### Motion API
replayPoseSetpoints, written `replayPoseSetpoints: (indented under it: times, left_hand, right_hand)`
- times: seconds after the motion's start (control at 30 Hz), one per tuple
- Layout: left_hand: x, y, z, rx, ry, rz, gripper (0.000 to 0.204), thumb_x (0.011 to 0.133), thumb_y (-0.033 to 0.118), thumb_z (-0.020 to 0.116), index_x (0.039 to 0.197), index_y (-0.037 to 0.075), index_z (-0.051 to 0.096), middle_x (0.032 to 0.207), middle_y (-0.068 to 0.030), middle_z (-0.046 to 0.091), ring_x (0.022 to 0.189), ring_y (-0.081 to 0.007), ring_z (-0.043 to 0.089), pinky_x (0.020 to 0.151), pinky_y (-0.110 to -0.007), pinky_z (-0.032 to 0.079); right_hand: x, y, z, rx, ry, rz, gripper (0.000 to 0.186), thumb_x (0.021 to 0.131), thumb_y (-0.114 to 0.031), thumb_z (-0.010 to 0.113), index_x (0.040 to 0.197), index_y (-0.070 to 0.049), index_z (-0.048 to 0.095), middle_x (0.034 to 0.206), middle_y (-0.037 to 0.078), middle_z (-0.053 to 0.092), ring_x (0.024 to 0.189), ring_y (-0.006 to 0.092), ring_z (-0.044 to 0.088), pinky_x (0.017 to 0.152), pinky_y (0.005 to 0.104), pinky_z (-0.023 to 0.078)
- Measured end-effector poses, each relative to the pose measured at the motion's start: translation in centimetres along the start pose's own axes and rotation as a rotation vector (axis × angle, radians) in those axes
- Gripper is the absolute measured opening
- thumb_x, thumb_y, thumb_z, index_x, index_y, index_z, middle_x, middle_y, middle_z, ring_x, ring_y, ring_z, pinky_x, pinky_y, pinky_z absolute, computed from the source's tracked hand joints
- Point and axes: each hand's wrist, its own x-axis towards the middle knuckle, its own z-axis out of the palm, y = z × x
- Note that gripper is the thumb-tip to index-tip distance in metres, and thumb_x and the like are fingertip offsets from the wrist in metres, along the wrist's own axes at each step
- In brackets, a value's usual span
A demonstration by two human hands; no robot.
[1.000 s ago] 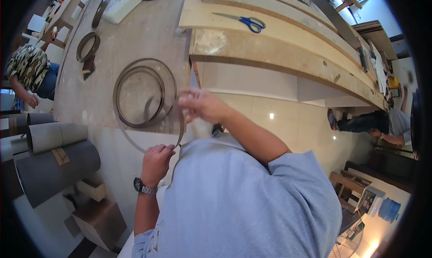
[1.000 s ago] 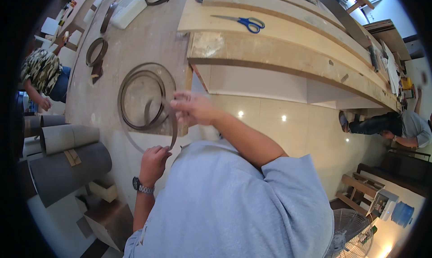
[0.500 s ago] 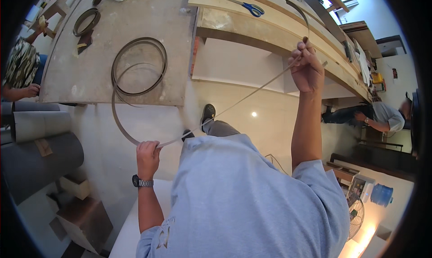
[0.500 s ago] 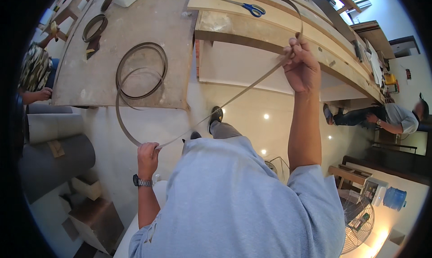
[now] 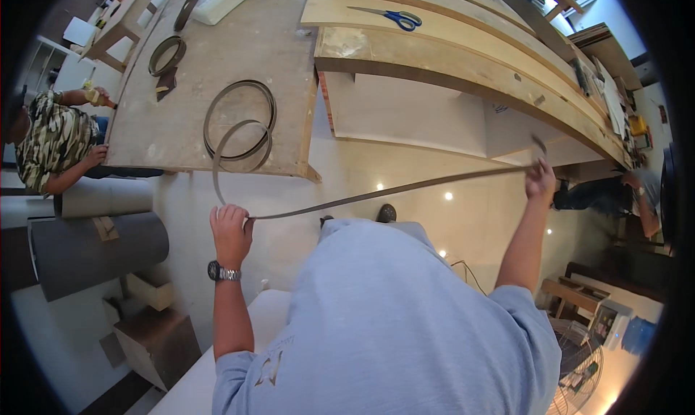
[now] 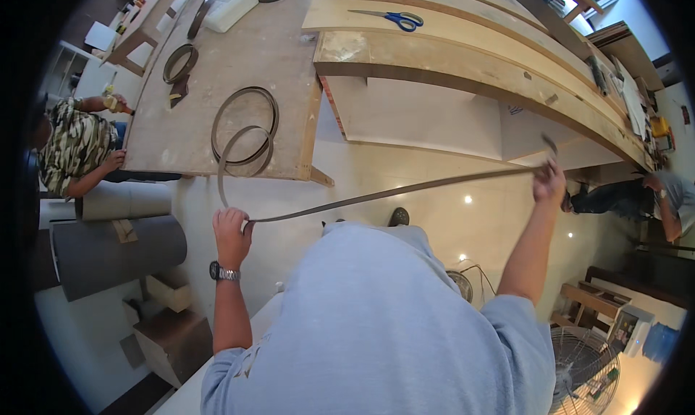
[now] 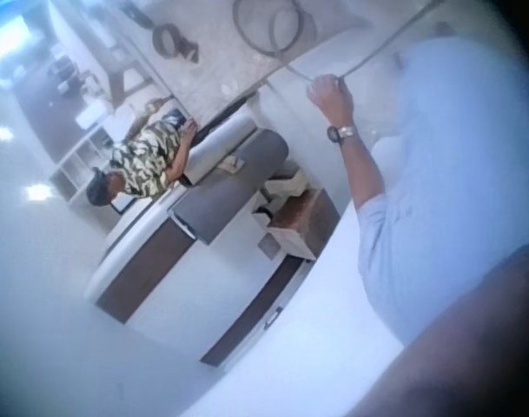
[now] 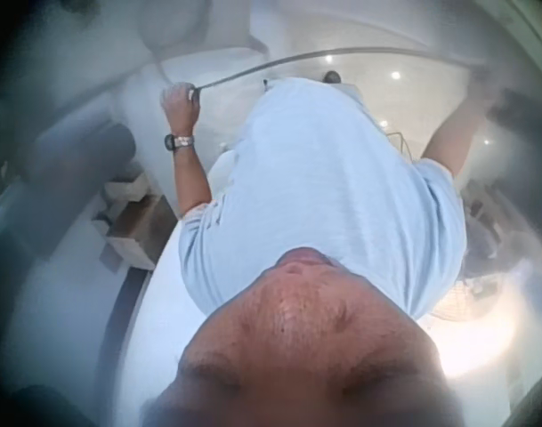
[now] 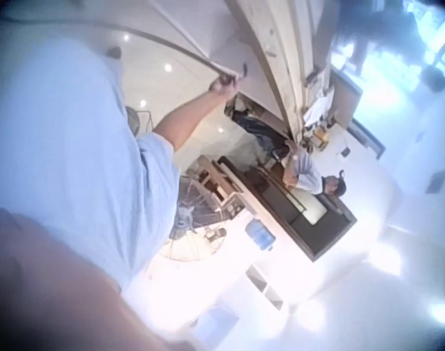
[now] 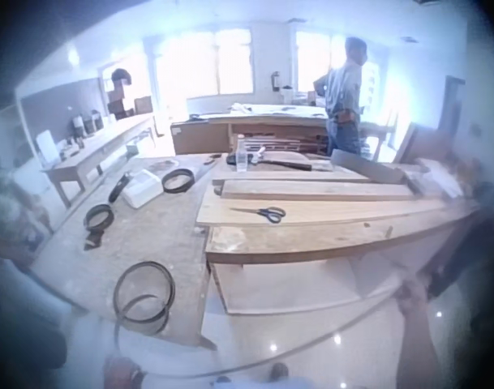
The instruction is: The person handles long strips of brown edging material, cutting them to length using blue scissors, coiling the strips, and organizing them on work surfaces in a woodworking shop.
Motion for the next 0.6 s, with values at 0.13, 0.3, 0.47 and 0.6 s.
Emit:
replayPoseSetpoints:
  times: [0.13, 0.3, 0.47, 0.6]
  left_hand:
    - [4.3, -0.2, -0.1, 0.090, -0.018, 0.146, 0.018, 0.071, 0.006, 0.067, 0.083, 0.008, 0.055, 0.088, -0.0103, 0.058, 0.095, -0.0307, 0.053, 0.099, -0.048, 0.034]
    - [9.6, 2.1, -0.6, 0.172, 0.004, 0.180, 0.023, 0.073, 0.003, 0.063, 0.096, 0.002, 0.058, 0.112, -0.0192, 0.057, 0.115, -0.0377, 0.048, 0.102, -0.049, 0.033]
    - [14.4, 6.7, 0.6, 0.125, 0.124, 0.288, 0.023, 0.075, -0.001, 0.056, 0.098, -0.002, 0.057, 0.119, -0.0231, 0.053, 0.120, -0.0408, 0.044, 0.102, -0.049, 0.034]
    - [17.7, 9.3, 1.7, 0.157, -0.024, 0.400, 0.018, 0.076, 0.001, 0.055, 0.094, -0.001, 0.057, 0.120, -0.0203, 0.053, 0.118, -0.0378, 0.047, 0.103, -0.049, 0.033]
  right_hand:
    - [2.6, -4.1, -15.5, -0.008, 0.208, 0.018, 0.020, 0.083, -0.008, 0.059, 0.102, -0.003, 0.057, 0.097, 0.012, 0.063, 0.085, 0.0254, 0.063, 0.070, 0.0341, 0.052]
    - [1.9, -0.3, -18.8, 0.184, 0.324, -0.103, 0.007, 0.082, -0.007, 0.059, 0.078, -0.004, 0.055, 0.069, 0.007, 0.051, 0.064, 0.0191, 0.051, 0.058, 0.0308, 0.045]
    - [-0.7, 1.0, -16.5, 0.325, 0.376, -0.025, 0.006, 0.084, -0.009, 0.056, 0.083, -0.003, 0.054, 0.075, 0.009, 0.056, 0.067, 0.0204, 0.054, 0.064, 0.0310, 0.047]
    - [-2.2, -0.8, -16.7, 0.454, 0.539, -0.130, 0.007, 0.084, -0.009, 0.057, 0.087, -0.004, 0.053, 0.073, 0.007, 0.055, 0.070, 0.0193, 0.055, 0.065, 0.0327, 0.046]
